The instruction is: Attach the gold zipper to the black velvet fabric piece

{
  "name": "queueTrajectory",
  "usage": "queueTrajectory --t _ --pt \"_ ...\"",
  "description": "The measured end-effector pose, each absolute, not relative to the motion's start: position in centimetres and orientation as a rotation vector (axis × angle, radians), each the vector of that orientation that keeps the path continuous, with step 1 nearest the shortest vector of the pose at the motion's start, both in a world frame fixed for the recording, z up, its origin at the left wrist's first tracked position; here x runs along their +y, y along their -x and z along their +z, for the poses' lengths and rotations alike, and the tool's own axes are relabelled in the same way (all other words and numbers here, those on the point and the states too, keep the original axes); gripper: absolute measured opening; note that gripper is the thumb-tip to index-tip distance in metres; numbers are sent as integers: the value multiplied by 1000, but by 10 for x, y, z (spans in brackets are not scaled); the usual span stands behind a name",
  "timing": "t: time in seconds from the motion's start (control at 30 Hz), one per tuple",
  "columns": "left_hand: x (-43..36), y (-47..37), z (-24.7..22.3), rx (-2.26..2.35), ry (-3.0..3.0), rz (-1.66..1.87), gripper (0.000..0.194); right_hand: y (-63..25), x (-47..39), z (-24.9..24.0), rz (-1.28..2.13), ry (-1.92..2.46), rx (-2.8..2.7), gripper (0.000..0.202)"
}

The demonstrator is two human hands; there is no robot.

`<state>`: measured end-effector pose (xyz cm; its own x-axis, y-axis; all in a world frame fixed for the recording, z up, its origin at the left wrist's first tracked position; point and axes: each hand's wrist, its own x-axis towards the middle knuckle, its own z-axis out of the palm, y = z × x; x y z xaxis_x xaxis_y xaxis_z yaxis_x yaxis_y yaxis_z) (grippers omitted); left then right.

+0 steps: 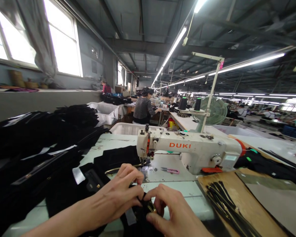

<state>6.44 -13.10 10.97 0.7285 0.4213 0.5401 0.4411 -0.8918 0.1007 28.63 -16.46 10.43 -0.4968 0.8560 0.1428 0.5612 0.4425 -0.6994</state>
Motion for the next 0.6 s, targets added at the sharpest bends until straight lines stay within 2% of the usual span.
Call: queueTrajectory --t 0.13,0.23,0.33,0.43,0.5,0.6 --pt "-139 -61 136 -658 3052 -710 19 -289 -159 117 825 1196 -2335 47" --pt "-141 -54 153 -688 3207 -594 20 -290 -148 129 706 943 -2432 33" --pt "-134 -46 159 -862 3215 -697 16 -286 -140 135 572 729 -2483 30" --pt "-126 -39 165 -871 3061 -814 12 -278 -137 137 506 861 -2478 35" --pt "-126 -32 172 -774 2954 -826 19 -275 -138 140 251 951 -2410 31" --pt "-141 -19 172 -648 2796 -820 24 -278 -142 138 -302 766 -2208 20"
